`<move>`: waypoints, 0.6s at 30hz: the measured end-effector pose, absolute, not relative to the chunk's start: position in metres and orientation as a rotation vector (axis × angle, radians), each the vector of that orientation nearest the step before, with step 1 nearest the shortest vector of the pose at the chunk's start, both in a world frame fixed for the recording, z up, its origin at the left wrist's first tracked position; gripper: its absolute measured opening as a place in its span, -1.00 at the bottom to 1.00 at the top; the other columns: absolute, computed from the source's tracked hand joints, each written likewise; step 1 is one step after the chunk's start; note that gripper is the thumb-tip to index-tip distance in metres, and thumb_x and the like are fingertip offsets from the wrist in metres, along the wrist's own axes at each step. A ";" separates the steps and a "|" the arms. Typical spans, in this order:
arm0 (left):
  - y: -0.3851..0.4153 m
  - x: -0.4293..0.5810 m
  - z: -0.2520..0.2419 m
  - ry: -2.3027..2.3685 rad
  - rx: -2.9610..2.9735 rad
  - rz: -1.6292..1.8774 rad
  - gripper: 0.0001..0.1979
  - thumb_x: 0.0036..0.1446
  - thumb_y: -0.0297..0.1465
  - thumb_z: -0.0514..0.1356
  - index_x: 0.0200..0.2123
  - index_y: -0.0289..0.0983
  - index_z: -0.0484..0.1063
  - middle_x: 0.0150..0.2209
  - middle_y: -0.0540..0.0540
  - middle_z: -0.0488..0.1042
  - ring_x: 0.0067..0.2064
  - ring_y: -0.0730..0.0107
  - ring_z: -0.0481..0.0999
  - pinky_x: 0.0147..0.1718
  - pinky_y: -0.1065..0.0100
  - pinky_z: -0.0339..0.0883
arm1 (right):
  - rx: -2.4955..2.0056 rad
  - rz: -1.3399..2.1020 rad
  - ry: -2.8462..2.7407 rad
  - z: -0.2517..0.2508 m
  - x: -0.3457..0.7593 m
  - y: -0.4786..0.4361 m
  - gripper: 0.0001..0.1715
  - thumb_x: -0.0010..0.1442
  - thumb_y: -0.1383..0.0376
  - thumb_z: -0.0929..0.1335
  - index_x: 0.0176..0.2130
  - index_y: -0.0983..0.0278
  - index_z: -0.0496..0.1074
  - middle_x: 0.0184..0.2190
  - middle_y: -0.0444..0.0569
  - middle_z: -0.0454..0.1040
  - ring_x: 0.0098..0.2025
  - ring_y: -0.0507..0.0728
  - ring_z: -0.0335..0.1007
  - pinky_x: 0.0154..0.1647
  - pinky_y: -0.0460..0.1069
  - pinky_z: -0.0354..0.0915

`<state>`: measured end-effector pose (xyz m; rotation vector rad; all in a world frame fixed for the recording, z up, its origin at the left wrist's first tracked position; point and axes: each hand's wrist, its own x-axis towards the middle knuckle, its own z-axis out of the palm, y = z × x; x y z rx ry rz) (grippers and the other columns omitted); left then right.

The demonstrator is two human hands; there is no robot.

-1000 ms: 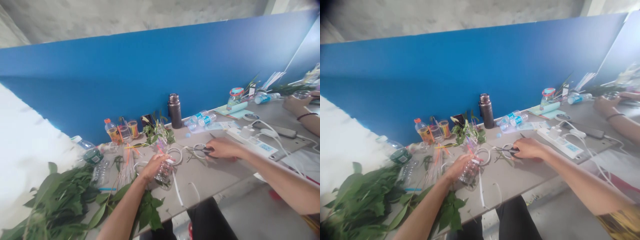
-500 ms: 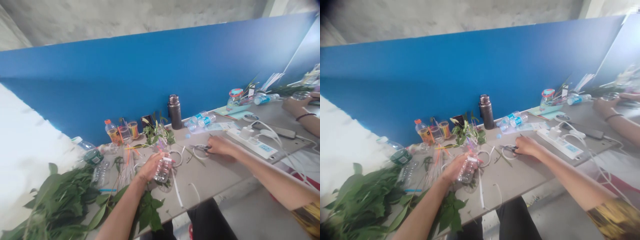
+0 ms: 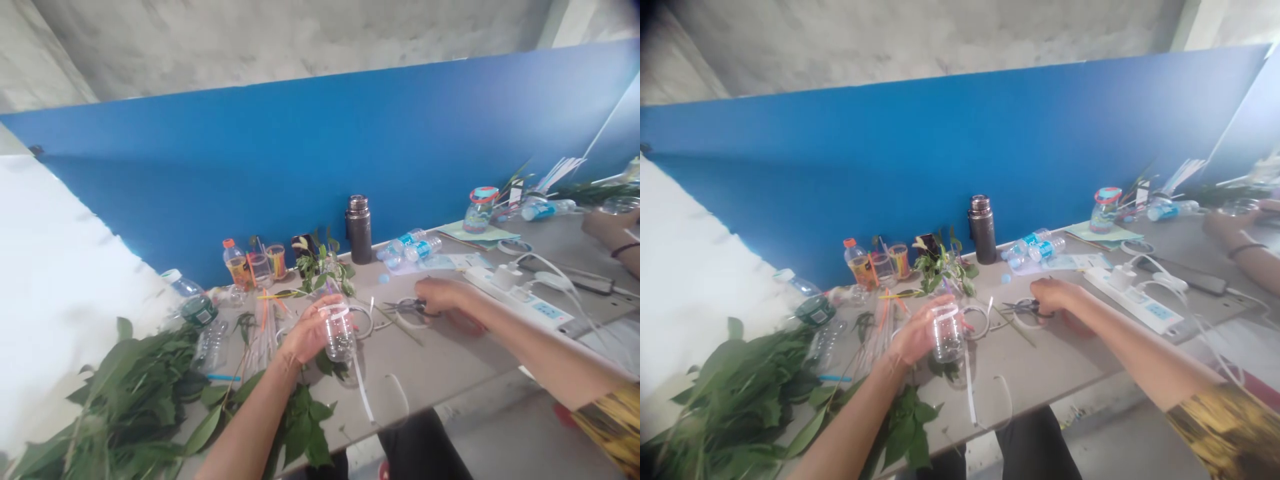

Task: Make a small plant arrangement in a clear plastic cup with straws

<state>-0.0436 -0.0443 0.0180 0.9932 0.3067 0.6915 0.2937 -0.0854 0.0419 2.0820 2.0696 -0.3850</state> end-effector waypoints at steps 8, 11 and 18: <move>-0.039 -0.041 0.015 0.433 0.793 0.737 -0.57 0.18 -0.26 0.25 0.08 -0.32 0.43 -0.06 -0.29 0.60 -0.07 0.00 0.62 -0.02 -0.04 0.45 | 2.248 -0.297 2.035 0.030 0.304 -0.090 -0.83 0.02 0.26 0.48 -0.38 0.33 0.63 -0.39 0.13 0.62 -0.31 0.25 0.57 -0.42 -0.04 0.19; -0.040 -0.040 0.015 0.455 0.824 0.747 -0.55 0.16 -0.23 0.30 0.07 -0.31 0.43 -0.04 -0.30 0.59 -0.11 0.04 0.63 -0.08 0.04 0.48 | 2.258 -0.160 1.995 0.028 0.301 -0.090 -0.75 0.08 0.23 0.48 -0.26 0.36 0.62 -0.18 0.26 0.62 -0.13 0.34 0.58 -0.35 -0.01 0.24; -0.049 -0.036 0.017 0.463 0.980 0.752 -0.49 0.06 -0.13 0.40 -0.01 -0.29 0.45 -0.19 -0.22 0.59 -0.17 0.08 0.63 -0.16 0.12 0.48 | 2.217 -0.364 2.002 0.021 0.306 -0.084 -0.83 -0.02 0.31 0.48 -0.38 0.39 0.58 -0.39 0.18 0.61 -0.33 0.25 0.57 -0.40 -0.03 0.26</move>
